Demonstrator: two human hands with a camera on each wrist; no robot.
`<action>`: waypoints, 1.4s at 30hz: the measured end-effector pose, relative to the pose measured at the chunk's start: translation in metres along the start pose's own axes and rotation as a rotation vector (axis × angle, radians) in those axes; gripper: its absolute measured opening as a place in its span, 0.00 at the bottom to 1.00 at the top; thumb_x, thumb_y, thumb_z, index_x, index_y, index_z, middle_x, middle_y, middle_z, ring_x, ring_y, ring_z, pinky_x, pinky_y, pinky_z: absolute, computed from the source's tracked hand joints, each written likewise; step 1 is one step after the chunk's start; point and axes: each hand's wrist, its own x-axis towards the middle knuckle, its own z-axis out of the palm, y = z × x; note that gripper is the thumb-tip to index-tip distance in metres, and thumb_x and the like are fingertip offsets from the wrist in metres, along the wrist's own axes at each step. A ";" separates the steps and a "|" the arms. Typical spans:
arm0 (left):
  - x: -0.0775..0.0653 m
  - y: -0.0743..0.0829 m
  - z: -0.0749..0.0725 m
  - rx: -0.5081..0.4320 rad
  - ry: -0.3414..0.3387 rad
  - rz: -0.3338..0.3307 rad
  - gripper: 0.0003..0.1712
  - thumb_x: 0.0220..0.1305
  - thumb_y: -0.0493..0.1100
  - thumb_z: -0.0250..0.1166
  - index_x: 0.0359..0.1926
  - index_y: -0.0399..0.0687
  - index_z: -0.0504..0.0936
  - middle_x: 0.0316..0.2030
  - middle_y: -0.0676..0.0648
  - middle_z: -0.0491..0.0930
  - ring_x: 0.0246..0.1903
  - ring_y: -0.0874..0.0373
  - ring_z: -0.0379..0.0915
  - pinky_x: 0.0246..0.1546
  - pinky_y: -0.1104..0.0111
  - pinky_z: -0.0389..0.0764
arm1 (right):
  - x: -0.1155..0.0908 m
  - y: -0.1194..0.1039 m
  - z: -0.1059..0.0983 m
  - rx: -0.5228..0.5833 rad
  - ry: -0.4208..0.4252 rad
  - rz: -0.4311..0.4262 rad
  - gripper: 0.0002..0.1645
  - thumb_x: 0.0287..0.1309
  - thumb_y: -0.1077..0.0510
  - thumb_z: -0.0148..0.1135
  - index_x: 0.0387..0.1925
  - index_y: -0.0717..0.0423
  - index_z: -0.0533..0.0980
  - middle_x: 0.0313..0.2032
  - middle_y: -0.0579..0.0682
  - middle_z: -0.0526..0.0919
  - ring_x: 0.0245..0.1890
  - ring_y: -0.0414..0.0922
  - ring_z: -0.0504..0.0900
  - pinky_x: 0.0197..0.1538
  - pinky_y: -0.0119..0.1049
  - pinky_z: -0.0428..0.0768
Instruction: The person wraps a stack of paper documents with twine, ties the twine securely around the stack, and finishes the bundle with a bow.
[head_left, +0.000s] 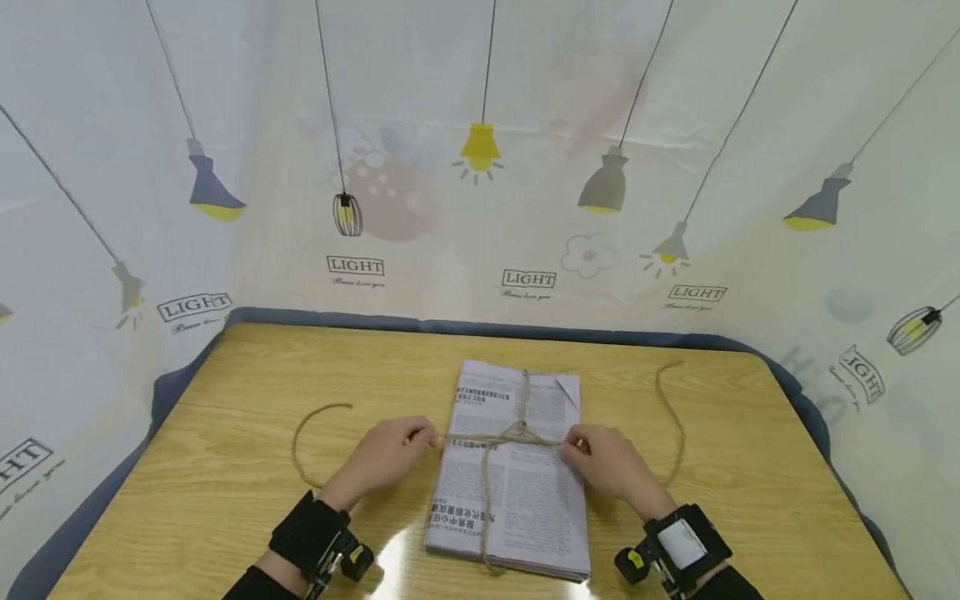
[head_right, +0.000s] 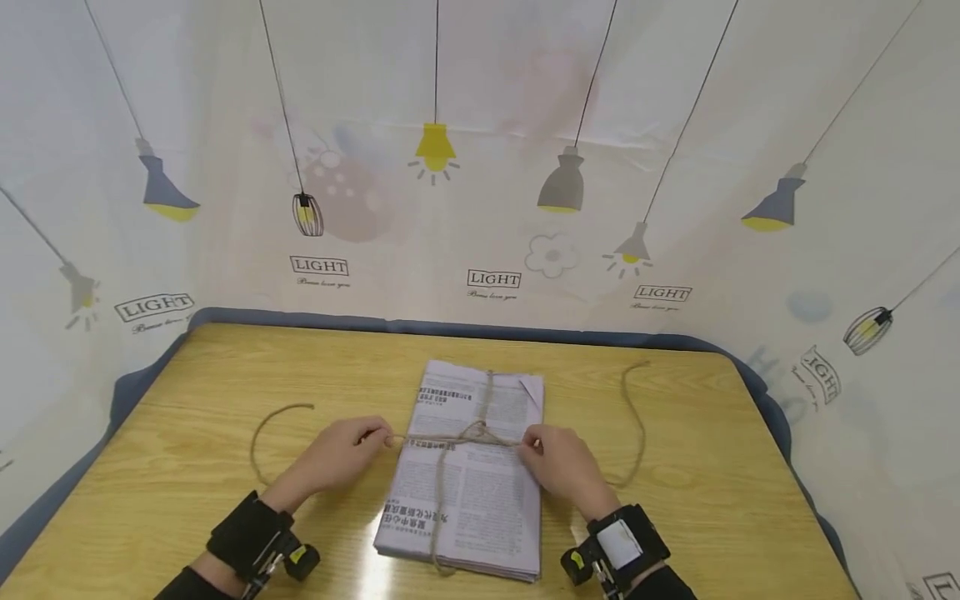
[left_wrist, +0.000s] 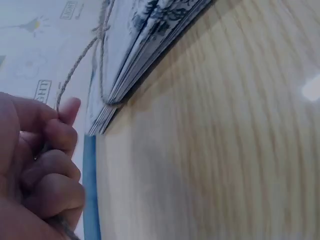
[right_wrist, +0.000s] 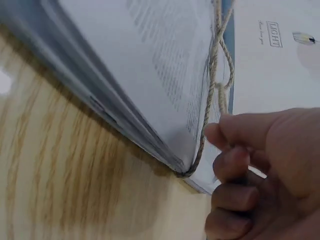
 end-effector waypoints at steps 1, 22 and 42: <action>-0.003 -0.001 -0.004 -0.029 0.004 -0.017 0.14 0.74 0.47 0.51 0.37 0.59 0.83 0.31 0.54 0.81 0.18 0.61 0.59 0.24 0.68 0.63 | 0.000 0.001 0.000 0.023 0.012 -0.014 0.08 0.64 0.55 0.61 0.29 0.50 0.79 0.20 0.43 0.72 0.19 0.38 0.68 0.24 0.30 0.65; -0.020 -0.030 -0.021 -0.004 0.094 -0.058 0.11 0.70 0.47 0.56 0.36 0.59 0.85 0.36 0.55 0.84 0.27 0.63 0.69 0.32 0.68 0.68 | -0.002 0.017 0.009 0.054 0.072 -0.041 0.09 0.62 0.58 0.61 0.25 0.51 0.76 0.19 0.42 0.73 0.18 0.35 0.67 0.24 0.27 0.64; -0.019 -0.022 -0.015 -0.290 -0.064 0.130 0.16 0.69 0.56 0.59 0.38 0.51 0.85 0.20 0.55 0.65 0.19 0.68 0.56 0.24 0.74 0.64 | -0.015 0.002 0.018 0.088 -0.087 -0.151 0.08 0.61 0.55 0.65 0.25 0.47 0.79 0.23 0.37 0.76 0.23 0.32 0.70 0.29 0.26 0.70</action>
